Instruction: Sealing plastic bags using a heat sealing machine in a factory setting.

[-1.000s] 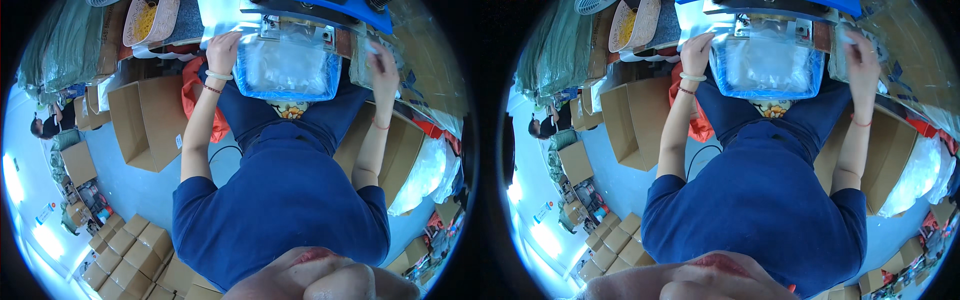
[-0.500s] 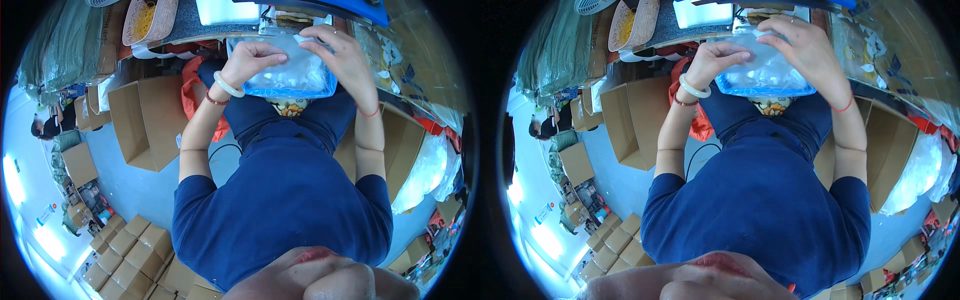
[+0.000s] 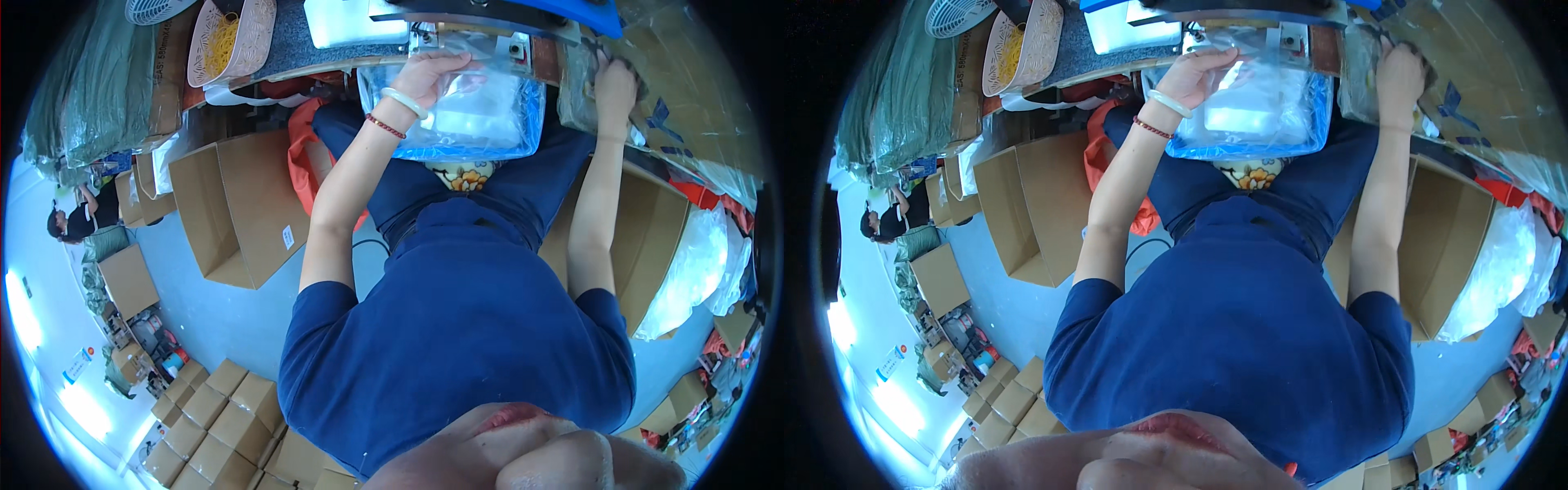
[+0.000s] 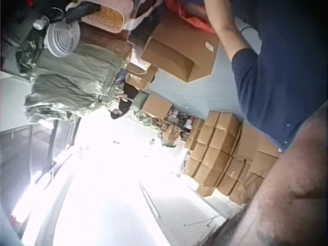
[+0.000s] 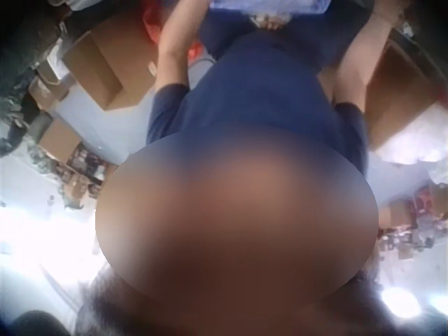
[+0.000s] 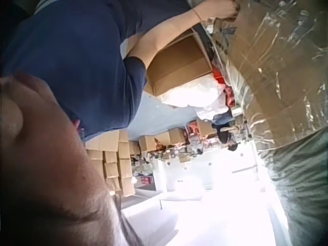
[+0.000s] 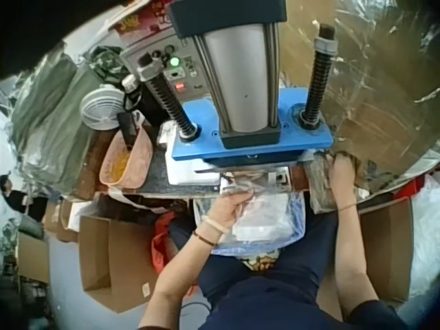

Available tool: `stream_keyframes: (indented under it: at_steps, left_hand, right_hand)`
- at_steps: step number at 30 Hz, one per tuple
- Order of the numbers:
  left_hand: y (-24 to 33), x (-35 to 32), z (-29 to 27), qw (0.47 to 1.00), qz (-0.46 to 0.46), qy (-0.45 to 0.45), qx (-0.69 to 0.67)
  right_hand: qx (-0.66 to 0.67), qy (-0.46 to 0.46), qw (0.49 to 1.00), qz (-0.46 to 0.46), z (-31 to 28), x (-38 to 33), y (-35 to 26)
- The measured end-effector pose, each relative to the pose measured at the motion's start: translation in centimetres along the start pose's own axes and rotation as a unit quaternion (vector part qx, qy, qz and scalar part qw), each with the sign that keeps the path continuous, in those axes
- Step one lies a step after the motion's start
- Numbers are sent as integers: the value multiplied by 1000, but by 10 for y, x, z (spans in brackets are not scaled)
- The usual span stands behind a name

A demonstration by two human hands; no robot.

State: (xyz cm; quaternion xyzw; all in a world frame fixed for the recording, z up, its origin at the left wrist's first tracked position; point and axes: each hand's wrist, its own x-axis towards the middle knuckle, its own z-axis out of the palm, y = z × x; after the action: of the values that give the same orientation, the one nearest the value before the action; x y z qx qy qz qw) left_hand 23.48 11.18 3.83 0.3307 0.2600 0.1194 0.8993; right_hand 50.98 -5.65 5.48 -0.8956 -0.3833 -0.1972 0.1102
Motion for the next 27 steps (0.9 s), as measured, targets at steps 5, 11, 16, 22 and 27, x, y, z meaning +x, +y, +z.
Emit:
stream_keyframes:
  at_steps: [5,11,16,22,27]
  left_hand:
    - [18,-16,-20,934,103,122,318]
    - [27,-24,-83,424,396,257,773]
    - [8,-38,-105,417,418,228,774]
    - [29,-56,-63,556,450,246,654]
    - [23,-88,-20,762,314,249,510]
  right_hand:
    - [-67,61,992,-89,37,-3,7]
    - [39,9,994,-98,20,-13,4]
    - [66,-50,996,-31,15,-16,-4]
    - [300,16,954,20,-47,-16,-20]
    - [482,-178,857,41,-101,-58,-69]
